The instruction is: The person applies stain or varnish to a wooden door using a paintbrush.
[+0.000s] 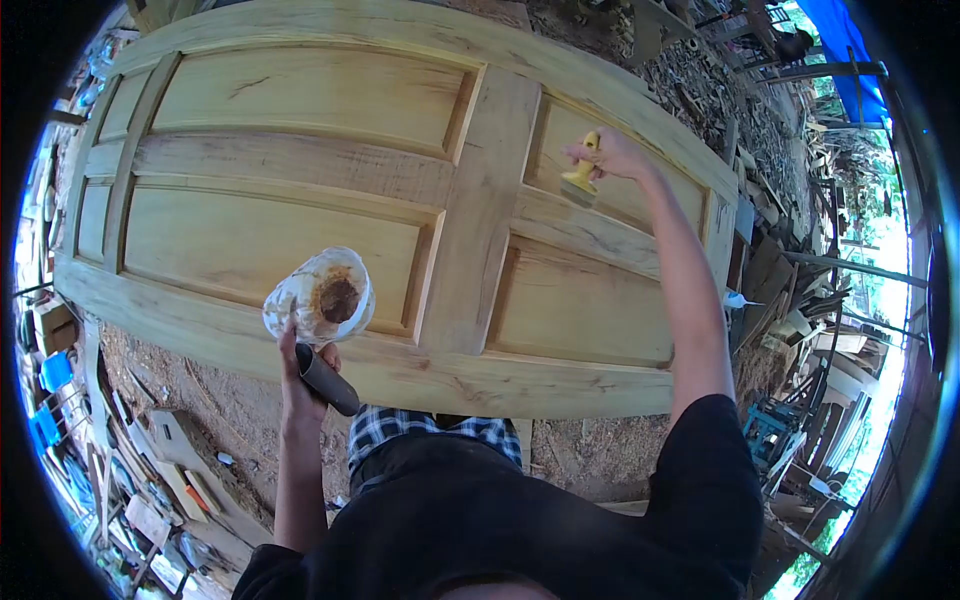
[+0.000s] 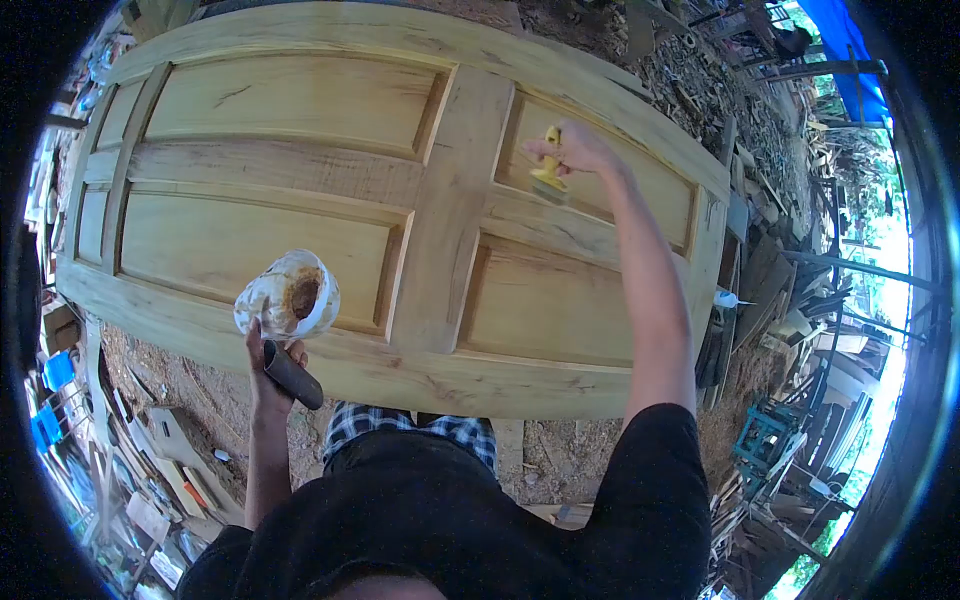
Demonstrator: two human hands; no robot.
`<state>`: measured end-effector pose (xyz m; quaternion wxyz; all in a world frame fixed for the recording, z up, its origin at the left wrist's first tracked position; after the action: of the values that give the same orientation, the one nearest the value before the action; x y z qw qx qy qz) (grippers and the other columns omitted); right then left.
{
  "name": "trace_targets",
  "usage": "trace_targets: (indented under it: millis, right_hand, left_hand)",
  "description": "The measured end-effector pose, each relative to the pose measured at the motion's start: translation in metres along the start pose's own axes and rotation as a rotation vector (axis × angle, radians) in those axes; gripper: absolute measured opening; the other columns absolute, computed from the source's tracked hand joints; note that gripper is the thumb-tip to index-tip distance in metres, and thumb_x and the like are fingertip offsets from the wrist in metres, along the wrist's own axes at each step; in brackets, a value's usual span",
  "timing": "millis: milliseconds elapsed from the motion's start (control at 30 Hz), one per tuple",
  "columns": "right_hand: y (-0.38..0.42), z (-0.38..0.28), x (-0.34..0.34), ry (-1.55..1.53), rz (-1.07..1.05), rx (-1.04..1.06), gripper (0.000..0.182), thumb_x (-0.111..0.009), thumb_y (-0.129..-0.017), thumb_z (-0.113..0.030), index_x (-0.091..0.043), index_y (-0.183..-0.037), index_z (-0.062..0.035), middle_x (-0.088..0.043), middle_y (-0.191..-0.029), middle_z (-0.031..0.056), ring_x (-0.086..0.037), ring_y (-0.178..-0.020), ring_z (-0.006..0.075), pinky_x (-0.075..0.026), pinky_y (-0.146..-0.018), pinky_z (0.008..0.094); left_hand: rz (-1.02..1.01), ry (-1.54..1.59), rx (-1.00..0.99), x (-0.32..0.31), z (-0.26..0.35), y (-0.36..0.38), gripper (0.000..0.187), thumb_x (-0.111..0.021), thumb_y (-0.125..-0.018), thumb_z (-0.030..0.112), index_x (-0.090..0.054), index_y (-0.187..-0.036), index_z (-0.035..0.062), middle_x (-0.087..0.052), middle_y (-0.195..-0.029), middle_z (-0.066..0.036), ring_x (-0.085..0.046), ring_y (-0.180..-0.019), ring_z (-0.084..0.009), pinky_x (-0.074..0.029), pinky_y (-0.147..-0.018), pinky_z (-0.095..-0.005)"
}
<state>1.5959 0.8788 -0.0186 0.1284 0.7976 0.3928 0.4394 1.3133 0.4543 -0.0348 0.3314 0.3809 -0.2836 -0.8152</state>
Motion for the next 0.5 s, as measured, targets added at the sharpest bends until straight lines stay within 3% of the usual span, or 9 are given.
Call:
trace_targets:
  millis: [33, 67, 267, 333, 467, 500]
  right_hand:
    - [0.000, 0.006, 0.001, 0.242, -0.072, -0.119, 0.046, -0.063, -0.078, -0.047, -0.067, -0.083, -0.0017, -0.062, -0.066, 0.0058, -0.060, -0.052, 0.0135, -0.049, -0.052, 0.0238]
    - [-0.005, 0.011, -0.005, 0.246, -0.071, -0.121, 0.046, -0.063, -0.078, -0.047, -0.067, -0.083, -0.0017, -0.062, -0.066, 0.0058, -0.060, -0.052, 0.0135, -0.049, -0.052, 0.0238]
    - [-0.032, -0.016, -0.034, 0.406, -0.078, 0.058, 0.044, -0.063, -0.078, -0.048, -0.067, -0.083, -0.0048, -0.063, -0.073, 0.0052, -0.061, -0.056, 0.0129, -0.049, -0.050, 0.0251]
    - [-0.023, -0.029, -0.026, -0.142, -0.138, 0.132, 0.045, -0.060, -0.080, -0.048, -0.066, -0.085, -0.0033, -0.064, -0.077, 0.0054, -0.062, -0.061, 0.0128, -0.051, -0.052, 0.0254]
    - [-0.007, -0.028, 0.006, -0.450, -0.138, 0.156, 0.045, -0.058, -0.083, -0.046, -0.064, -0.089, -0.0014, -0.064, -0.081, 0.0064, -0.063, -0.065, 0.0136, -0.054, -0.058, 0.0248]
    - [-0.016, -0.009, 0.012, -0.415, 0.006, 0.124, 0.045, -0.057, -0.084, -0.045, -0.063, -0.090, -0.0008, -0.063, -0.081, 0.0077, -0.063, -0.066, 0.0144, -0.054, -0.060, 0.0249]
  left_hand:
    - [0.019, 0.029, -0.001, 0.005, -0.001, -0.002, 0.060, -0.055, -0.079, 0.057, -0.046, -0.111, 0.0071, -0.050, -0.073, -0.001, -0.044, -0.054, -0.0099, -0.038, -0.051, -0.0246]
    - [0.036, 0.063, -0.003, 0.009, -0.003, -0.004, 0.060, -0.054, -0.079, 0.057, -0.046, -0.111, 0.0073, -0.051, -0.075, -0.001, -0.044, -0.054, -0.0098, -0.038, -0.051, -0.0246]
    - [0.097, 0.039, -0.030, 0.019, -0.001, -0.005, 0.057, -0.053, -0.080, 0.056, -0.048, -0.109, 0.0069, -0.051, -0.077, -0.001, -0.044, -0.054, -0.0099, -0.038, -0.050, -0.0247]
    - [0.097, 0.048, -0.045, 0.013, 0.000, -0.007, 0.057, -0.054, -0.080, 0.056, -0.048, -0.108, 0.0072, -0.051, -0.076, -0.001, -0.044, -0.053, -0.0098, -0.037, -0.049, -0.0243]
    - [0.047, 0.029, 0.008, 0.009, 0.000, -0.007, 0.058, -0.054, -0.079, 0.058, -0.048, -0.108, 0.0074, -0.051, -0.075, -0.001, -0.044, -0.053, -0.0099, -0.037, -0.049, -0.0243]
    - [0.045, 0.053, -0.003, 0.011, -0.002, -0.009, 0.059, -0.054, -0.078, 0.058, -0.048, -0.107, 0.0074, -0.050, -0.075, -0.001, -0.044, -0.053, -0.0099, -0.037, -0.049, -0.0243]
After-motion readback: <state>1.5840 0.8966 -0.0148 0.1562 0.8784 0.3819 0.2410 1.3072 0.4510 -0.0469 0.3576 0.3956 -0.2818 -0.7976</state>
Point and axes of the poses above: each hand's wrist, its own y-axis away from the middle knuckle, its own x-axis out of the back of the hand, z = x × y, the point moved 4 cm from there along -y, towards the middle knuckle
